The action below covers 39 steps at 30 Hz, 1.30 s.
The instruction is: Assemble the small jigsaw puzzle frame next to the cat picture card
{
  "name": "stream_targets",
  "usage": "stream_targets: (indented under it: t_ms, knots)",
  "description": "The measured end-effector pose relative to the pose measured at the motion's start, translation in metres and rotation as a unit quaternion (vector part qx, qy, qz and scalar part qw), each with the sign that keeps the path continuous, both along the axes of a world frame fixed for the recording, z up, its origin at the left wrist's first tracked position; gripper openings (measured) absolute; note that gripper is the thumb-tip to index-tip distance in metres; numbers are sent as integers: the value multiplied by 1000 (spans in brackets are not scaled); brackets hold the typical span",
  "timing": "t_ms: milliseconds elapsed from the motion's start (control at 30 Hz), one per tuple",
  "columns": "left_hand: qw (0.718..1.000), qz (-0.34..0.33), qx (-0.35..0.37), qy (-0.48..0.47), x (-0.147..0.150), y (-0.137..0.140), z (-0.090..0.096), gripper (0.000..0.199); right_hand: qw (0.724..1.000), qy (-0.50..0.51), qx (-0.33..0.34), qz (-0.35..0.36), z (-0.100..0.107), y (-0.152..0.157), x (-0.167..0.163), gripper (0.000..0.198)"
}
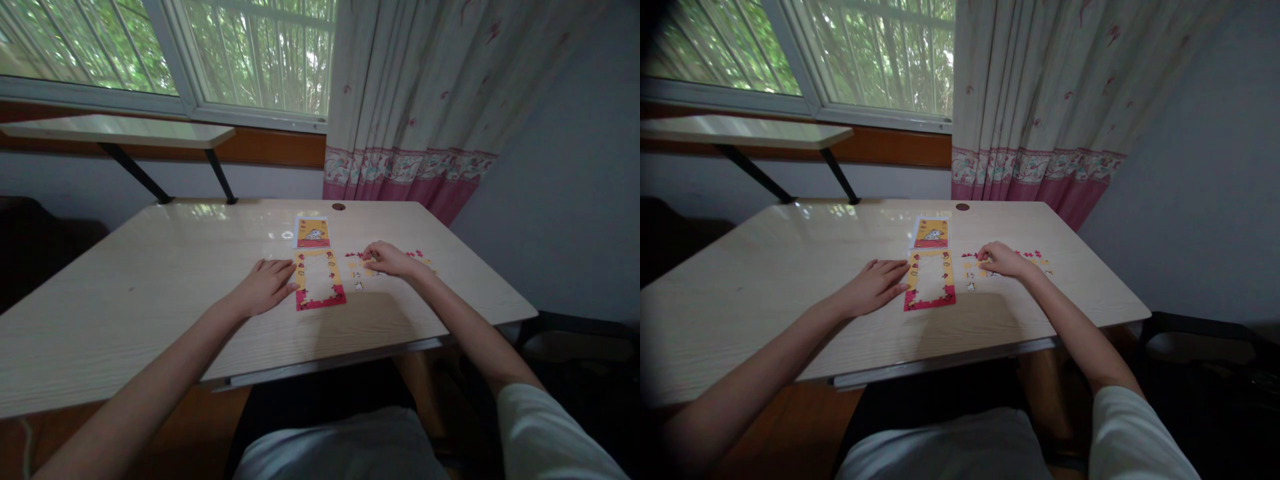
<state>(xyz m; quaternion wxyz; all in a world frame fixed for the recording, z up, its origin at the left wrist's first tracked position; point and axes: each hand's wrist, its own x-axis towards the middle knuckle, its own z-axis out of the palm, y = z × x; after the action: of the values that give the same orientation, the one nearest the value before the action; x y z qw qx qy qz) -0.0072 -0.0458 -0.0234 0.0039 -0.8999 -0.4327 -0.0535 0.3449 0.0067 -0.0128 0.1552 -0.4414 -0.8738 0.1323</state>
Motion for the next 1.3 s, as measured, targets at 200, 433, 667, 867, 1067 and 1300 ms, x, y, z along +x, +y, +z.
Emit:
stream_targets:
  t_ms: [200, 433, 667, 867, 1067, 1300]
  knots:
    - [998, -3, -15, -65, 1, 4, 8, 50, 994, 80, -71, -12, 11, -12, -4, 15]
    - [975, -9, -92, -200, 27, 19, 40, 29, 955, 246, -161, 47, 25, -10, -42, 23]
    - [916, 40, -225, -330, 55, 27, 31, 20, 903, 370, -214, 39, 15, -8, -91, 31]
    - [843, 61, -285, -452, 55, 22, 24, 18, 898, 406, -170, 16, 5, -12, -104, 28]
    - [830, 67, -266, -486, 56, 21, 17, 14, 925, 366, -101, 12, 0, -19, -107, 30]
    - [821, 103, -220, -516, 54, 25, 13, 12, 967, 202, 146, 47, 1, -25, -93, 27]
